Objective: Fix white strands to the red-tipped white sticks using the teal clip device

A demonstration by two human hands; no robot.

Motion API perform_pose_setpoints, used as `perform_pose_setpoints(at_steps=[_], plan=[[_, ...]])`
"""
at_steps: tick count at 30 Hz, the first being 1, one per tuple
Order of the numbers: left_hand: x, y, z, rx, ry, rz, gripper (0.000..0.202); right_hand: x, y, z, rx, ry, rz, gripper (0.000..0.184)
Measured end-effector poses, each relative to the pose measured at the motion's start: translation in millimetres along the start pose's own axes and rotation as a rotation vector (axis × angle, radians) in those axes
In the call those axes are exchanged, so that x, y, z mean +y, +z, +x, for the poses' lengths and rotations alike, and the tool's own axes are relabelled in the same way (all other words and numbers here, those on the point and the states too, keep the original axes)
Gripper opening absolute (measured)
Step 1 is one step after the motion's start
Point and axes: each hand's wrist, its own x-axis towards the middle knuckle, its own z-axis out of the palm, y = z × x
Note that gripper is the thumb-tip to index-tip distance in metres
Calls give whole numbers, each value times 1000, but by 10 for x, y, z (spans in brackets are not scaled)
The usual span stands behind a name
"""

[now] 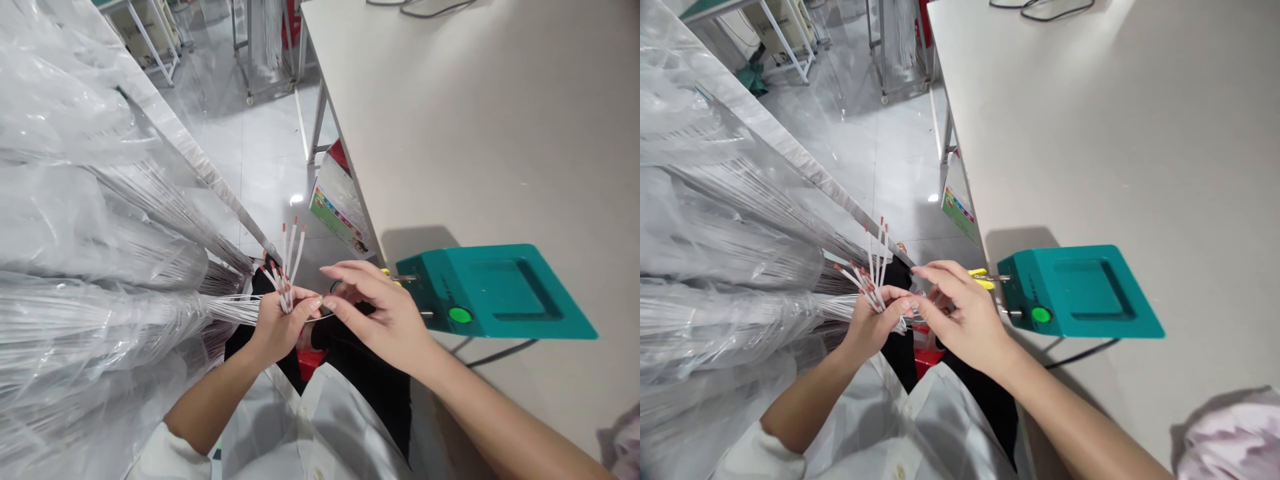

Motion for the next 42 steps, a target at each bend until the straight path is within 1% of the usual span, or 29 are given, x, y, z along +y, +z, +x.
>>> perform_pose_setpoints(at_steps=[2, 3, 4, 5, 7, 9, 13, 16, 19, 21, 22, 23, 26, 28, 30, 32, 34, 35, 38, 40, 42], plan=[[-2, -24, 4, -67, 54, 49, 20, -34, -80, 62, -163, -68, -36, 9], [-7, -41, 6, -110, 67, 55, 20, -44, -110, 87, -227, -85, -26, 9], [-15, -58, 9, -152, 62, 42, 20, -47, -130, 104, -268, -87, 8, 11], [-25, -75, 12, -190, 42, 8, 20, -45, -135, 112, -284, -70, 68, 12], [-47, -101, 19, -238, -15, -108, 21, -28, -102, 98, -259, 19, 246, 9], [-72, -106, 29, -250, -63, -242, 24, -4, -17, 56, -200, 175, 455, 8], [-122, -53, 45, -201, -104, -433, 27, 29, 196, -30, -74, 495, 801, 15], [-151, 4, 46, -136, -116, -508, 28, 38, 284, -59, -15, 653, 914, 20], [-164, 48, 41, -99, -124, -537, 28, 33, 296, -66, 7, 701, 912, 23], [-165, 68, 39, -84, -124, -541, 28, 23, 280, -65, 20, 667, 866, 23], [-165, 74, 39, -81, -124, -539, 28, 18, 268, -64, 29, 626, 819, 22], [-165, 78, 39, -80, -125, -534, 28, 13, 254, -63, 45, 564, 747, 20], [-170, 75, 37, -82, -114, -503, 26, 7, 209, -59, 106, 310, 443, 12], [-180, 67, 34, -100, -100, -482, 24, 15, 190, -58, 111, 173, 267, 9], [-194, 63, 30, -120, -90, -464, 23, 35, 190, -59, 97, 121, 205, 10], [-209, 65, 27, -108, -86, -439, 23, 59, 209, -59, 107, 130, 245, 11], [-221, 72, 24, -55, -78, -380, 22, 78, 233, -56, 142, 135, 270, 9], [-223, 76, 22, -19, -70, -336, 22, 83, 241, -53, 162, 126, 248, 9], [-215, 85, 16, 53, -28, -213, 20, 86, 236, -51, 206, 44, 89, 10], [-205, 92, 12, 50, -12, -203, 19, 99, 213, -63, 205, -39, -31, 11], [-205, 105, 9, 33, -4, -229, 19, 132, 182, -83, 190, -171, -215, 13]])
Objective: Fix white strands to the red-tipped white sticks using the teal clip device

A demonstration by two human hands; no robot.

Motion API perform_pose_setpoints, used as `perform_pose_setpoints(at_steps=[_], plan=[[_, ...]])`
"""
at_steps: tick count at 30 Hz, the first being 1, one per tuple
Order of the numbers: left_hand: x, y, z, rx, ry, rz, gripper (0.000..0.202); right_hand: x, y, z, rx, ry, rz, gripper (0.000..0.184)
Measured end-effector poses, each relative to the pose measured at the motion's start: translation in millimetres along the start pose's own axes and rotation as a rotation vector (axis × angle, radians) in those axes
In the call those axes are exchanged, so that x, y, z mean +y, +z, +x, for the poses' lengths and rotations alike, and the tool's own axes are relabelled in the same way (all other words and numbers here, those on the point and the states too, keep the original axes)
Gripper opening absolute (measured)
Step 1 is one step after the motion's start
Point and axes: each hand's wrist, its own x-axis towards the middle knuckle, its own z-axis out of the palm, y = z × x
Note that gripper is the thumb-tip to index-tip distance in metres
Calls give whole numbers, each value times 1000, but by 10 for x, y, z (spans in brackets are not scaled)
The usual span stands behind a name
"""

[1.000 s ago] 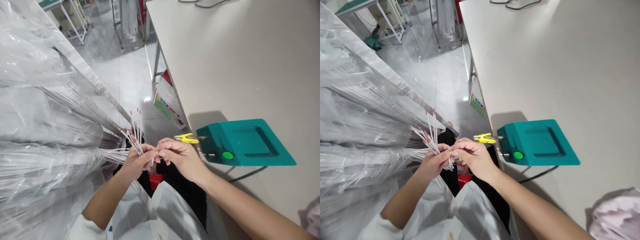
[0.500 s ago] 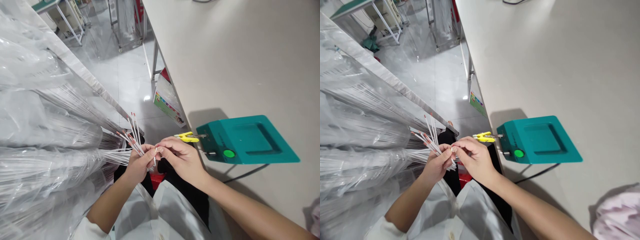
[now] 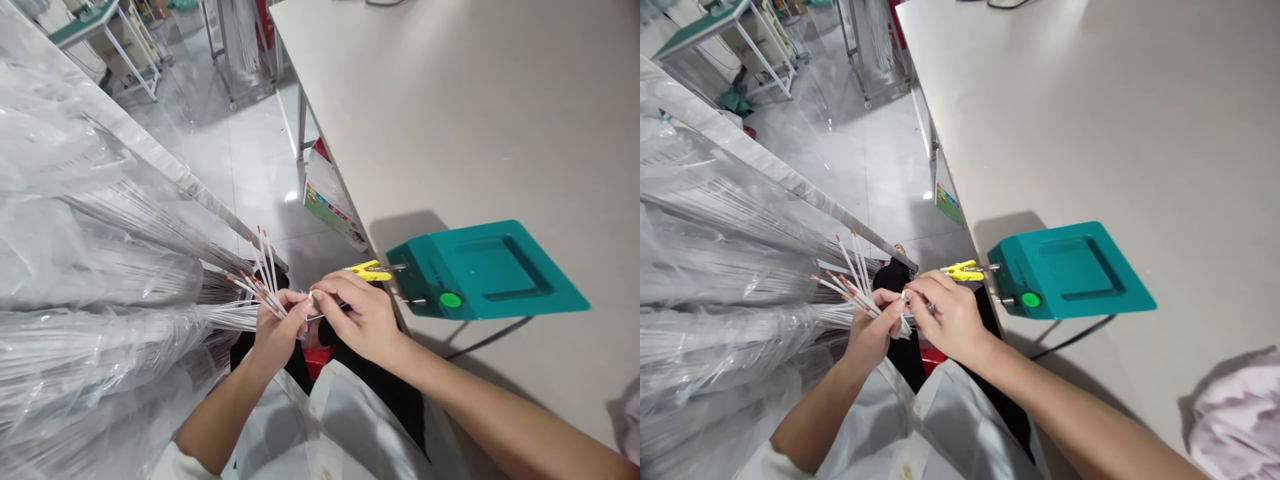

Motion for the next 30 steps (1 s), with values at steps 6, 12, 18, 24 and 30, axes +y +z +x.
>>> perform_pose_setpoints(at_steps=[6, 12, 18, 24, 30], plan=[[-77, 32, -2, 7, 24, 12, 21, 106, -95, -7, -135, -436, -542, 22], [-66, 10, 2, 69, 31, -45, 19, 57, -198, 13, -348, -330, -404, 24], [-12, -11, -2, 1, 26, -24, 19, -45, -175, 47, -129, 250, 166, 16], [-29, -1, -26, -78, 11, -39, 20, -91, -90, 101, -213, 317, 373, 21], [9, -6, -2, 21, 41, -156, 15, -65, -93, -64, -199, 68, 125, 20]])
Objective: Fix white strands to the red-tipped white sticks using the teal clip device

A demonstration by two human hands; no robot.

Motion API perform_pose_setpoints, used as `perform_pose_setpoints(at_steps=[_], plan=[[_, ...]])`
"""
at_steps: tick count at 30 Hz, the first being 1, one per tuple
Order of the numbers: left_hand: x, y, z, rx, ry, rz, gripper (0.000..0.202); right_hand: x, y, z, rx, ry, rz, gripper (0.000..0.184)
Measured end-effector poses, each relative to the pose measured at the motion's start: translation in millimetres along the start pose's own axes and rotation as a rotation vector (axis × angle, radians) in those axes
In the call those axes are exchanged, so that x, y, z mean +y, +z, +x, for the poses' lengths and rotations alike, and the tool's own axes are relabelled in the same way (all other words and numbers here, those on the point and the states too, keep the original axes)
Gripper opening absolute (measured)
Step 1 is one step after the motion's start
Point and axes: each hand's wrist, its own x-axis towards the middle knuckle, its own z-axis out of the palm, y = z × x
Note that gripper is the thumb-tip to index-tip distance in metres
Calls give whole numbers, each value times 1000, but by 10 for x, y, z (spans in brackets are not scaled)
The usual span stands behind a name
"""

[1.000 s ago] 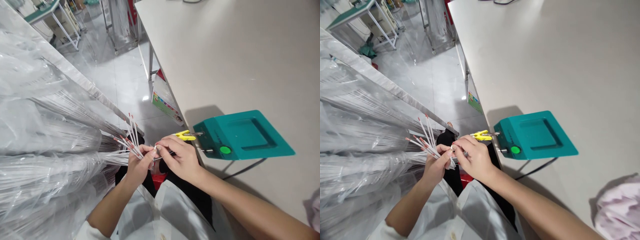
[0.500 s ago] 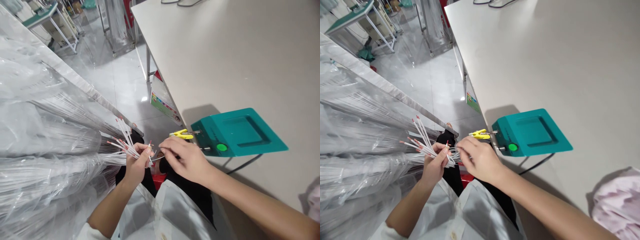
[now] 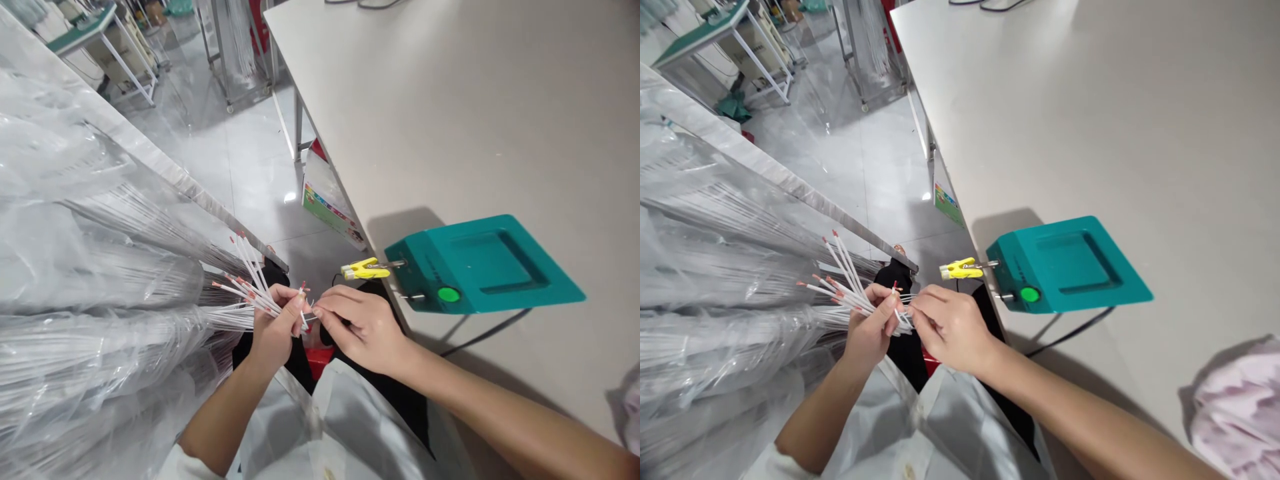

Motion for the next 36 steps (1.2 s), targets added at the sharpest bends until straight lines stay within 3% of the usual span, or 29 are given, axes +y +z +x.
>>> perform_pose_setpoints(at_steps=[2, 5, 11, 15, 20, 23, 29, 34, 36], plan=[[12, -2, 11, -11, -5, 17, 14, 9, -18, -14, 46, -25, -34, 17], [3, -12, 11, -26, -17, 49, 15, 9, -41, 35, 140, 124, 39, 16], [-48, -30, -20, -85, -64, 57, 16, 1, 24, 153, 48, 356, 428, 15], [-42, -18, -14, -40, -13, -3, 14, -9, 110, 107, 59, 508, 546, 20], [-12, -7, 14, -7, -22, -48, 14, -31, 70, 33, 139, 327, 255, 17], [-17, -17, 16, -30, -34, -41, 14, -45, 9, 54, 204, 291, 198, 14], [-40, -54, 2, -112, -85, -4, 17, -15, 44, 96, 135, 54, 31, 11], [-5, -76, -13, -122, -57, 89, 16, 72, 56, 52, 127, -250, -363, 13], [5, -81, -15, -118, -48, 115, 15, 85, 40, 47, 105, -265, -382, 14]])
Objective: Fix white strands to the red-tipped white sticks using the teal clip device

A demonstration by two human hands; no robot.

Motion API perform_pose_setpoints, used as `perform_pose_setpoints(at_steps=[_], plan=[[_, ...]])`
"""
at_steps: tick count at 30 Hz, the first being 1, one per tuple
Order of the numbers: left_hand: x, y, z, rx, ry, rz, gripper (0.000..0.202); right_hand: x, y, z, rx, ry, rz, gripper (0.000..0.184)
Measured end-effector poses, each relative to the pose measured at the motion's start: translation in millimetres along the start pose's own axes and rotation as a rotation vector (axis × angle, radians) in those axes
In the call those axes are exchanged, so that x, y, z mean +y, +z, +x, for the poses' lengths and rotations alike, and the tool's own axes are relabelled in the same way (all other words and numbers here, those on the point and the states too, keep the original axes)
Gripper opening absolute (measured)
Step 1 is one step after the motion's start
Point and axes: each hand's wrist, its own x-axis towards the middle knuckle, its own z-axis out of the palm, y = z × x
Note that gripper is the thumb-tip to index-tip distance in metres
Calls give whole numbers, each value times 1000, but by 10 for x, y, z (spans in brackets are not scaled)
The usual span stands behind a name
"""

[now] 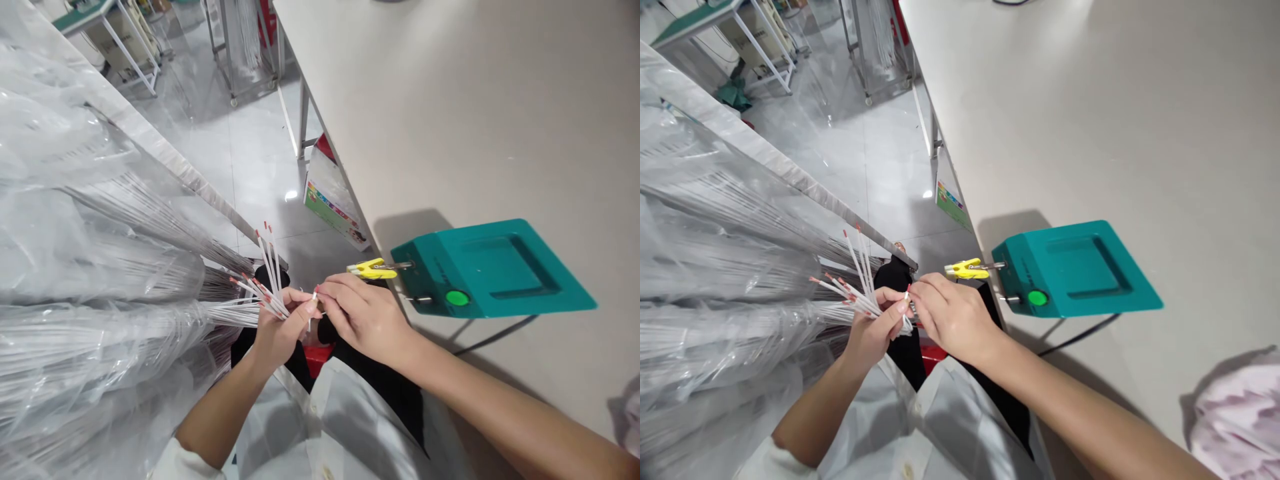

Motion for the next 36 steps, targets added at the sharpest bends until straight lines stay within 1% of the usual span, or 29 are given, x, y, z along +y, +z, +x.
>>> perform_pose_setpoints(at_steps=[3, 5, 7, 9, 11, 12, 14, 16, 17, 18, 19, 22, 23, 24, 25, 27, 29, 31, 33, 35, 36], plan=[[2, -12, 1, -22, -20, 2, 14, 8, -18, 2, -27, 61, 108, 13], [7, -12, -2, -32, -36, 28, 15, 11, -26, 1, -21, 57, 105, 12], [19, 8, -12, -7, -42, 85, 15, 19, -34, 3, -15, -42, -34, 13], [33, 50, -26, 43, -37, 166, 14, 28, -48, 13, -34, -199, -248, 16], [39, 98, -38, 95, -19, 258, 16, 33, -70, 28, -84, -354, -428, 21], [38, 118, -39, 115, -8, 295, 16, 33, -83, 34, -122, -408, -483, 23], [31, 137, -29, 160, 18, 331, 17, 27, -114, 33, -208, -477, -520, 25], [25, 126, -4, 208, 41, 313, 17, 21, -150, 11, -276, -520, -474, 24], [22, 112, 11, 225, 50, 286, 18, 19, -168, -7, -291, -514, -431, 23], [20, 95, 25, 231, 58, 251, 19, 19, -185, -26, -283, -472, -376, 22], [17, 78, 37, 229, 64, 214, 20, 19, -199, -45, -254, -381, -310, 21], [-4, 43, 46, 186, 73, 131, 22, 11, -208, -79, -110, 43, -59, 18], [-12, 40, 40, 170, 74, 123, 22, 4, -198, -79, -83, 159, 34, 17], [-18, 42, 30, 154, 71, 125, 22, -6, -183, -73, -74, 239, 121, 18], [-20, 47, 17, 133, 66, 137, 22, -16, -164, -63, -74, 285, 192, 18], [-12, 66, -9, 87, 50, 171, 22, -34, -127, -34, -74, 313, 288, 14], [12, 87, -30, 38, 22, 188, 21, -37, -107, -4, -58, 269, 311, 12], [40, 104, -42, 4, -11, 195, 18, -27, -106, 13, -74, 163, 263, 14], [56, 114, -48, -1, -33, 225, 15, -19, -115, 18, -118, 74, 167, 15], [48, 116, -54, 17, -15, 292, 12, -25, -126, 23, -156, 57, 102, 15], [37, 115, -58, 37, 12, 330, 11, -34, -131, 31, -169, 85, 106, 16]])
